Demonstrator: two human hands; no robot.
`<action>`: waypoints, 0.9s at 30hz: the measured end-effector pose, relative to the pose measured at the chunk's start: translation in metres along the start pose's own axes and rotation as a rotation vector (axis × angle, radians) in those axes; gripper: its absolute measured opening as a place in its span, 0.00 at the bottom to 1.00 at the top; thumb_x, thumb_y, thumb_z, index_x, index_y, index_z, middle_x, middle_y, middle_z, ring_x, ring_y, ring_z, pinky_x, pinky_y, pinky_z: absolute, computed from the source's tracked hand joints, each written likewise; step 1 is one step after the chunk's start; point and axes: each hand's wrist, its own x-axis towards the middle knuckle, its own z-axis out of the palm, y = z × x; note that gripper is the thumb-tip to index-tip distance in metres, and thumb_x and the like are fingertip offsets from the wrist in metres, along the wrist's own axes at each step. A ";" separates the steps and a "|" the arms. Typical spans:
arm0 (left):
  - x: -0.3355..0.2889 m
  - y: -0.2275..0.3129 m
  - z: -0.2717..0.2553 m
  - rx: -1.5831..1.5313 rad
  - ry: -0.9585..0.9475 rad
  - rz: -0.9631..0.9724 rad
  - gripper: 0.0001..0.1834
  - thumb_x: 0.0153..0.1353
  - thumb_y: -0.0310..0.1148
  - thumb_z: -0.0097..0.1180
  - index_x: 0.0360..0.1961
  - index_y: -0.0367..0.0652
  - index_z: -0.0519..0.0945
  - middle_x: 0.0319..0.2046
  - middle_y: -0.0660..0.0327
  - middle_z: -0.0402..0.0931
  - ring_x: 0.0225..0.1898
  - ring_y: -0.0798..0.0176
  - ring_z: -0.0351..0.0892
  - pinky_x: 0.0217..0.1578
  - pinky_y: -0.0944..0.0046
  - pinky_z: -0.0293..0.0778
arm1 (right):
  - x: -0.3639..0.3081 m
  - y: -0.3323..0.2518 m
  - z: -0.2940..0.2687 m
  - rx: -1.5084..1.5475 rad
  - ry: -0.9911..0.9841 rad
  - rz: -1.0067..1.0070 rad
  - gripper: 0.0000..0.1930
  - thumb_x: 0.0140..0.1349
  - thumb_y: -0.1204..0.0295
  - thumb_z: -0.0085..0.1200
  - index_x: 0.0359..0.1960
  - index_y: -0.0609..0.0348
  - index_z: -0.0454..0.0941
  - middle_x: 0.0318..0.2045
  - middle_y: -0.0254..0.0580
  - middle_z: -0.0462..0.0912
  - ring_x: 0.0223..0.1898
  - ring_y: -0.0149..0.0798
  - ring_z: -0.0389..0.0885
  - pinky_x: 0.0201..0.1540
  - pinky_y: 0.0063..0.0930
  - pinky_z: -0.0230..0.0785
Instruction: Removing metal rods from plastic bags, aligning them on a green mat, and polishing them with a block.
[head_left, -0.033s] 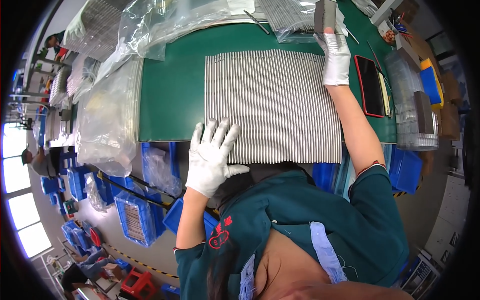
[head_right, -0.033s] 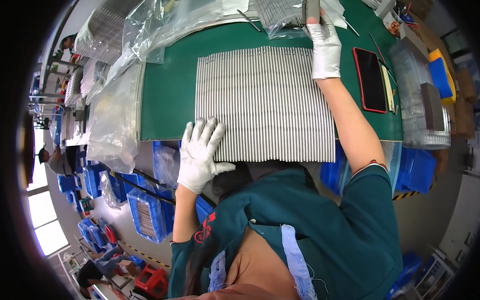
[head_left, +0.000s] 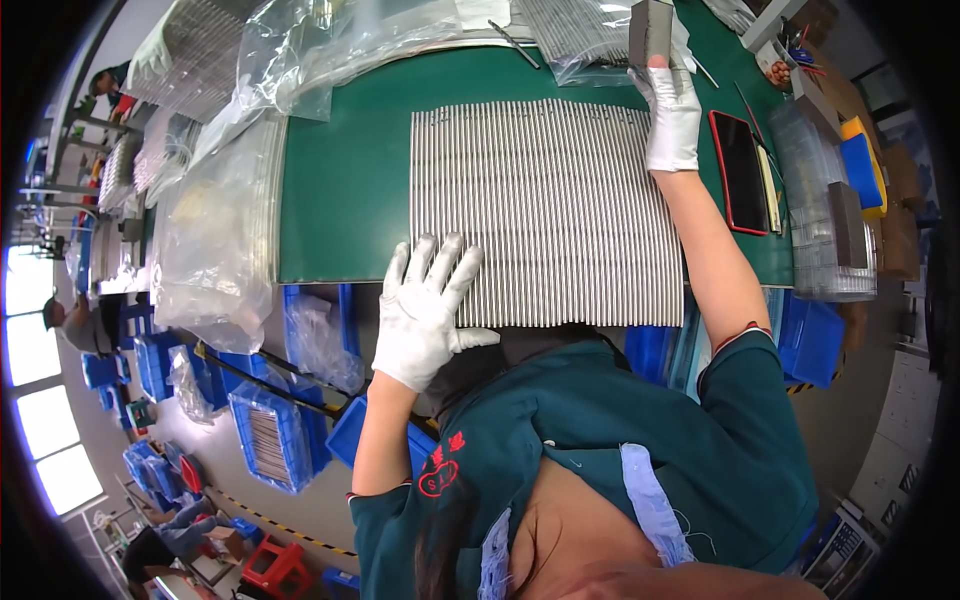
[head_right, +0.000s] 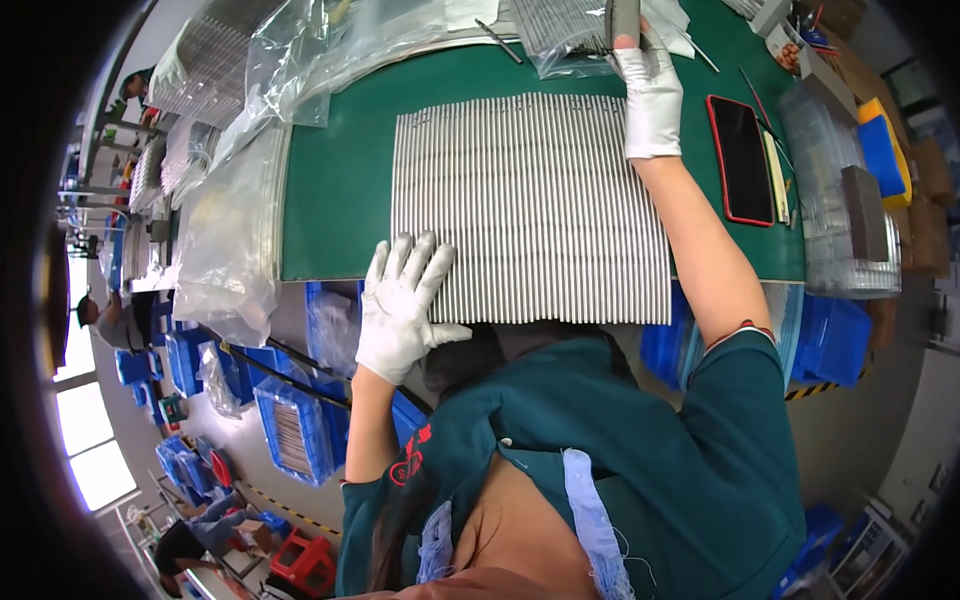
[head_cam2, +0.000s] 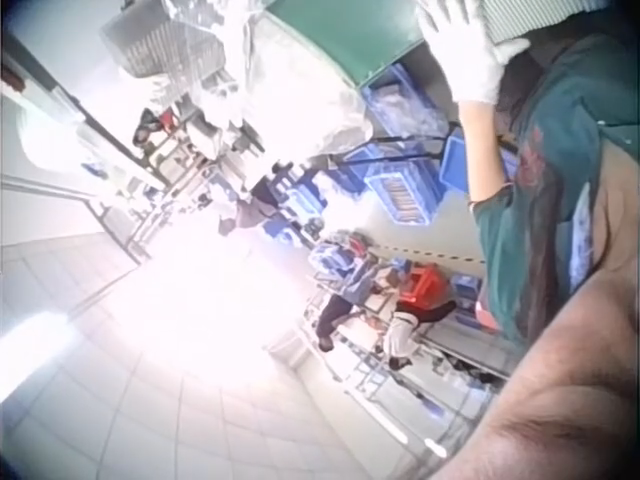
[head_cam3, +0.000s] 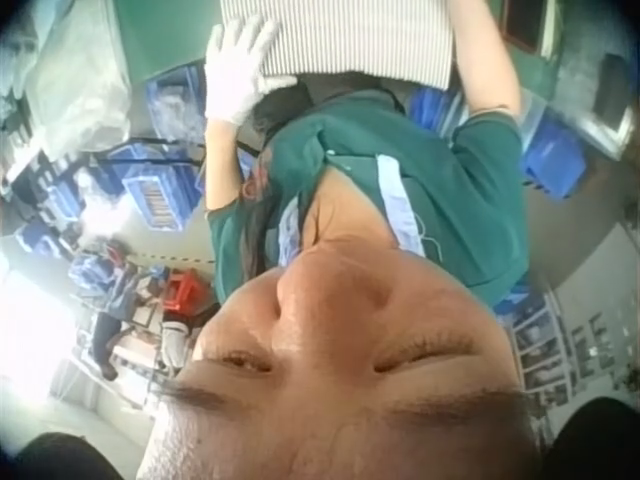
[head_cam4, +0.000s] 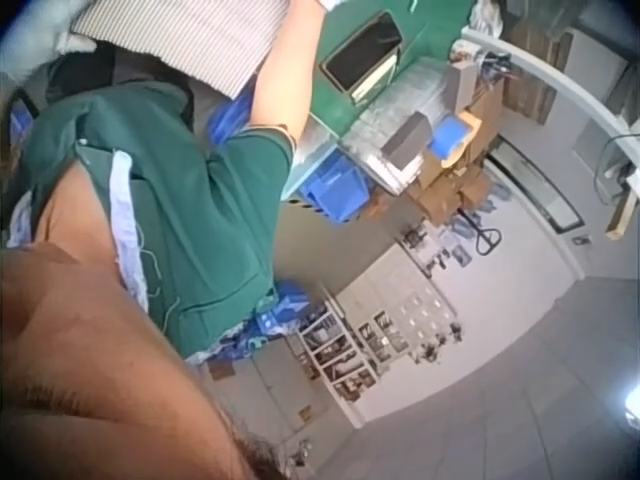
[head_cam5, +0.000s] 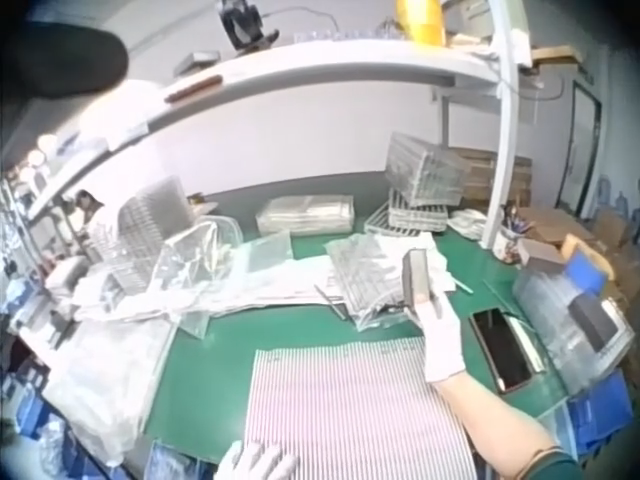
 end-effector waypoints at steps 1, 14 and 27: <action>0.000 -0.002 0.001 -0.002 0.000 0.013 0.55 0.37 0.67 0.59 0.65 0.47 0.66 0.63 0.53 0.65 0.66 0.44 0.59 0.68 0.41 0.47 | -0.001 -0.001 0.001 0.035 0.008 0.011 0.26 0.66 0.62 0.56 0.62 0.61 0.68 0.54 0.39 0.75 0.51 0.32 0.75 0.56 0.30 0.72; -0.002 -0.003 -0.011 -0.018 -0.046 0.027 0.55 0.35 0.63 0.63 0.66 0.45 0.65 0.63 0.53 0.65 0.66 0.44 0.59 0.68 0.42 0.48 | 0.000 0.000 -0.001 0.049 0.014 0.003 0.29 0.65 0.62 0.58 0.64 0.63 0.67 0.55 0.41 0.76 0.52 0.31 0.75 0.55 0.25 0.71; -0.017 -0.036 0.000 0.024 0.018 -0.087 0.59 0.34 0.72 0.55 0.67 0.49 0.64 0.64 0.49 0.63 0.67 0.45 0.58 0.70 0.44 0.43 | -0.001 -0.001 -0.001 0.043 0.019 0.017 0.29 0.64 0.63 0.59 0.63 0.64 0.67 0.55 0.41 0.76 0.51 0.31 0.75 0.55 0.25 0.72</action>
